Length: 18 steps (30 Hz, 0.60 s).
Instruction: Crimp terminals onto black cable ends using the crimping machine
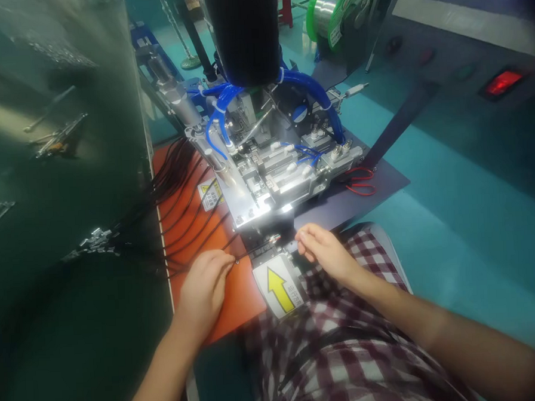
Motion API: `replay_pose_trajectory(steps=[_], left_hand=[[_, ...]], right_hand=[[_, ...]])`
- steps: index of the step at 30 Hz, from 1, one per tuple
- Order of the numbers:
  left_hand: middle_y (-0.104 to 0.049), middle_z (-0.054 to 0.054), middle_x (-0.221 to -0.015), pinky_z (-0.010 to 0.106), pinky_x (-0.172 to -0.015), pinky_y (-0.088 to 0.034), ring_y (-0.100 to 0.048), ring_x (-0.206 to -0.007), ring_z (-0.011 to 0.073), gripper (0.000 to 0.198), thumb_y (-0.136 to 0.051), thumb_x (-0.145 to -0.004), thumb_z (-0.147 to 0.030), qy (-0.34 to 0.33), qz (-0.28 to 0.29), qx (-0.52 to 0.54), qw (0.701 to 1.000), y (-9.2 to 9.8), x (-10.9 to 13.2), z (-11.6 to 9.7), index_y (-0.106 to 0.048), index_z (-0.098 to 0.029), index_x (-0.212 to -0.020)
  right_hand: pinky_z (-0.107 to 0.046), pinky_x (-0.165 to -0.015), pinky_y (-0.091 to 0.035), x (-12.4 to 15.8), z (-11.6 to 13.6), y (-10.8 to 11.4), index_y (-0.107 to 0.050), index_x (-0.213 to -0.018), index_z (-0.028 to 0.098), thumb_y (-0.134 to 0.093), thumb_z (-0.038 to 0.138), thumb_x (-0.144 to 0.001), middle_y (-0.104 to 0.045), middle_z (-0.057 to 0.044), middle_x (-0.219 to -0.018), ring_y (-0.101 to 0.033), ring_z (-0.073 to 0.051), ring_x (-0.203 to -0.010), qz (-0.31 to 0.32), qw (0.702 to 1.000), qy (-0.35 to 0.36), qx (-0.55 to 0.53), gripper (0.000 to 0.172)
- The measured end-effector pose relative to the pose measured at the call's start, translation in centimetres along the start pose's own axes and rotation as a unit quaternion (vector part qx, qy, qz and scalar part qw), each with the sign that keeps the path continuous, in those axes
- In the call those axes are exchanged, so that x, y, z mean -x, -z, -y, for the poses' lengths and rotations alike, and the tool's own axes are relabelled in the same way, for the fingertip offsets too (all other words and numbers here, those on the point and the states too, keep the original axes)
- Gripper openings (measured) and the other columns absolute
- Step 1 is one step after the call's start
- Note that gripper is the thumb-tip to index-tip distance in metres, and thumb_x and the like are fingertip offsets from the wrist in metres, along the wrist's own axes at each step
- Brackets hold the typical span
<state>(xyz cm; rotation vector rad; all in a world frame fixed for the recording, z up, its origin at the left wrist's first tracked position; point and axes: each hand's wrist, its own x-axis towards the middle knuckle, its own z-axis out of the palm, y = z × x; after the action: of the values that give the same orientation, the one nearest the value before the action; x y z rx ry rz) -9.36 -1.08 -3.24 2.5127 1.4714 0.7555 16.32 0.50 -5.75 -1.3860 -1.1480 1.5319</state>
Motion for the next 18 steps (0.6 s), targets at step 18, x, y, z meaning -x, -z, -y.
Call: replay_pose_trajectory(steps=[18], left_hand=[[-0.06,0.005,-0.097,0.023,-0.076,-0.049,-0.06,-0.087,0.0129,0.019,-0.048,-0.092,-0.01,0.03,0.016,0.004,0.999,0.4,0.0,0.0,-0.063,-0.018,-0.099]], right_hand=[[-0.027,-0.058,-0.039,-1.8,1.8,-3.0,-0.047,-0.069,0.02,-0.048,0.032,-0.089,-0.05,0.005,-0.059,-0.05,-0.012,-0.054,0.015,0.997,-0.016,0.08,0.023]])
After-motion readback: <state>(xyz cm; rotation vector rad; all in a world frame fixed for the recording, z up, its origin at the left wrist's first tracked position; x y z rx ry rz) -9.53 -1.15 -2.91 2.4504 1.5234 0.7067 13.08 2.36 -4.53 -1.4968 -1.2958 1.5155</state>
